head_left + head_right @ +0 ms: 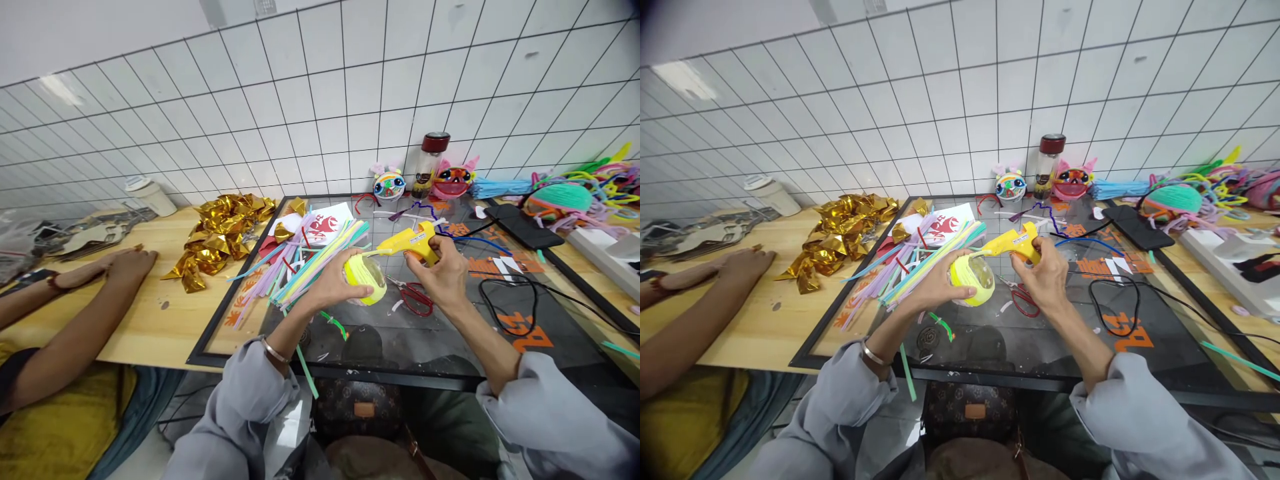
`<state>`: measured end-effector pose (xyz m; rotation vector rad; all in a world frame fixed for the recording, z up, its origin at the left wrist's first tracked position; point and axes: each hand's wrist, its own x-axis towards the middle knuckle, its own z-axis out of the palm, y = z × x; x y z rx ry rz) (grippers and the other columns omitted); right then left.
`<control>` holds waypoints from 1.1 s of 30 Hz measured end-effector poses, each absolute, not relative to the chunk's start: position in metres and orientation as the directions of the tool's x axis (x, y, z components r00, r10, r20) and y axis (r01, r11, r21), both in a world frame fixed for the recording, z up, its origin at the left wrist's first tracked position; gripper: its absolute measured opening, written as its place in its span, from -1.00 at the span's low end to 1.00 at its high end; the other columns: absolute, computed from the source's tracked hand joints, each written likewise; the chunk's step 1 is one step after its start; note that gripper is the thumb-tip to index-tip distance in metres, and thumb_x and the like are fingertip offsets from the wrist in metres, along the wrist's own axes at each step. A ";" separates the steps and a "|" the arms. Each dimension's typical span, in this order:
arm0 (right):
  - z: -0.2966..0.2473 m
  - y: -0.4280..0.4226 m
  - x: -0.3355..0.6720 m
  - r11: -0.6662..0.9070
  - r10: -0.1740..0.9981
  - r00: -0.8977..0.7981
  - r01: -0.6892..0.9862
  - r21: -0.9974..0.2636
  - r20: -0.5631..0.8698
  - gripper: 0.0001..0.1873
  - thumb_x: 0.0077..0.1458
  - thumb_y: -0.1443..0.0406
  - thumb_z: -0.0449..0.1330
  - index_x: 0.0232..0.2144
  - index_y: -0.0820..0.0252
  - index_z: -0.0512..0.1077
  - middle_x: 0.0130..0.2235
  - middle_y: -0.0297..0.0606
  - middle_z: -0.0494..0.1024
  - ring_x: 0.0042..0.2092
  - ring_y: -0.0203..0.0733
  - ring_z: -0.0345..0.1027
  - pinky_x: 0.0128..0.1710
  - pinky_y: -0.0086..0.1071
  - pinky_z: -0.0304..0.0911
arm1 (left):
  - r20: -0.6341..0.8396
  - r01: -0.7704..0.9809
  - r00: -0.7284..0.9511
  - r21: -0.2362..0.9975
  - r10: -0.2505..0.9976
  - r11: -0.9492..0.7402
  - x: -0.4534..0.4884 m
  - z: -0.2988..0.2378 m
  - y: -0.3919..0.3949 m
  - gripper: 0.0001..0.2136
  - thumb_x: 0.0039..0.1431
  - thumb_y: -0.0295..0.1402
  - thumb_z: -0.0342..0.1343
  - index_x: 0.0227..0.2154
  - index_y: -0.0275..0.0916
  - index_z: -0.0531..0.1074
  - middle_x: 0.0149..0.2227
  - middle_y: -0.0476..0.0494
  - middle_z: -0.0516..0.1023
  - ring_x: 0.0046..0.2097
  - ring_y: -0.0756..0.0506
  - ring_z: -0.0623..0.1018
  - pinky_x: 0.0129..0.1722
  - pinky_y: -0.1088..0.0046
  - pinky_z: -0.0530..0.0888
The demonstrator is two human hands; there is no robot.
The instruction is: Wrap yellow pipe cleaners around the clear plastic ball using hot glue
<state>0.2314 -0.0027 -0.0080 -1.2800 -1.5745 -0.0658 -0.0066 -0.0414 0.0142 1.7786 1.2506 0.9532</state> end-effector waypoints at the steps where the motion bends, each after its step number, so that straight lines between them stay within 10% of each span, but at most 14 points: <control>1: -0.008 -0.002 0.232 0.425 0.673 0.127 0.740 -0.522 0.729 -0.63 -0.07 0.05 0.27 -0.28 0.12 0.35 -0.33 -0.20 0.59 -0.38 -0.07 0.47 -0.36 -0.24 0.34 | 0.155 0.406 0.249 0.880 0.956 -0.248 -0.006 0.014 -0.042 -0.26 -0.19 -0.26 0.41 0.13 -0.29 0.36 0.14 -0.26 0.48 0.16 -0.31 0.47 0.23 0.11 0.36; 33: -0.007 -0.001 0.234 0.473 0.677 0.065 0.724 -0.502 0.733 -0.71 -0.04 0.09 0.27 -0.32 0.10 0.34 -0.37 -0.25 0.55 -0.40 -0.14 0.41 -0.40 -0.30 0.29 | 0.162 0.433 0.304 0.854 0.939 -0.288 -0.007 0.021 -0.046 -0.29 -0.17 -0.33 0.39 0.13 -0.27 0.37 0.16 -0.27 0.47 0.18 -0.32 0.45 0.24 0.06 0.34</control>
